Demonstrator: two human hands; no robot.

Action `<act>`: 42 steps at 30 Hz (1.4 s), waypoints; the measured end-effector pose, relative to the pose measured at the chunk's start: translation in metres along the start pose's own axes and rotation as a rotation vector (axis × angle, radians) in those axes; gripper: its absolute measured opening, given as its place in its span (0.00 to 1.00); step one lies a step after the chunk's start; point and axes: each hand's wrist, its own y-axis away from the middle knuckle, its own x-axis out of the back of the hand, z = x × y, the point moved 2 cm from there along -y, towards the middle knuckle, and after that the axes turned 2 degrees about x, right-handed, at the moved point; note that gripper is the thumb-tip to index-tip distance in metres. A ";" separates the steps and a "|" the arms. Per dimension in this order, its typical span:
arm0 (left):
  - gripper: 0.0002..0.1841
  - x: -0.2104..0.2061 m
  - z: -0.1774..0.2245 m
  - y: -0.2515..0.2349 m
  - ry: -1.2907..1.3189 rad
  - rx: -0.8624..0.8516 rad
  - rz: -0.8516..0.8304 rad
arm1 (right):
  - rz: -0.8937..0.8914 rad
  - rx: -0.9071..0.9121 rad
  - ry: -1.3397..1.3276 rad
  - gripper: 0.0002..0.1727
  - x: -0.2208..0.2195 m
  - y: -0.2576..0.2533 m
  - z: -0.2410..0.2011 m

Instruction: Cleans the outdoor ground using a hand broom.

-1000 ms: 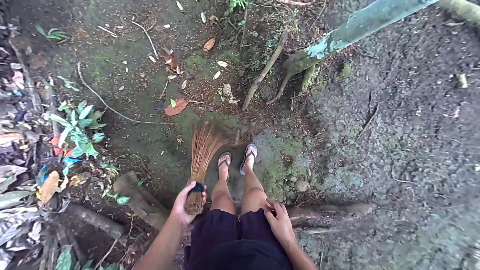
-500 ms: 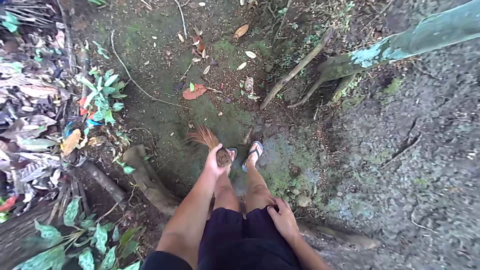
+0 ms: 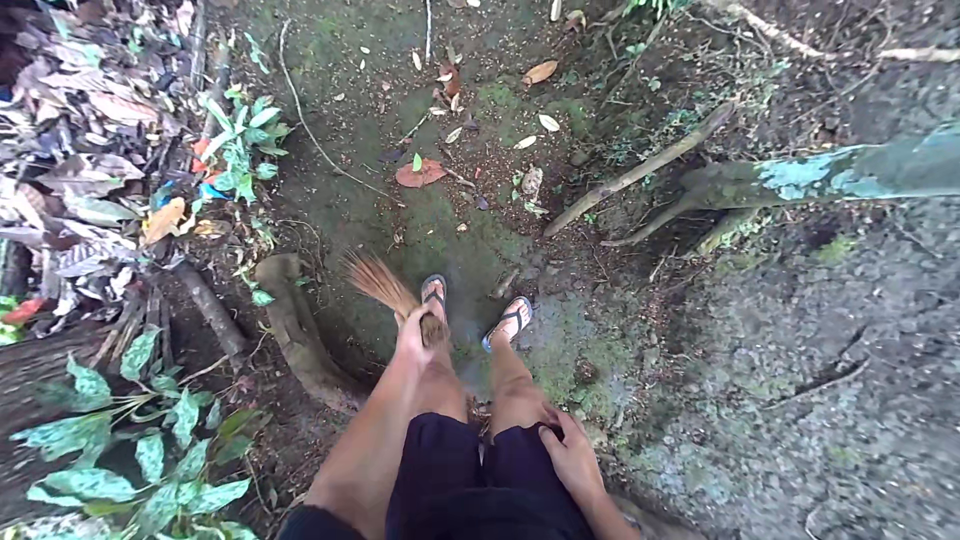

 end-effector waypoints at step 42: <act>0.28 0.155 0.250 -0.094 0.105 0.175 -0.186 | -0.208 0.096 -0.050 0.30 -0.177 -0.045 -0.268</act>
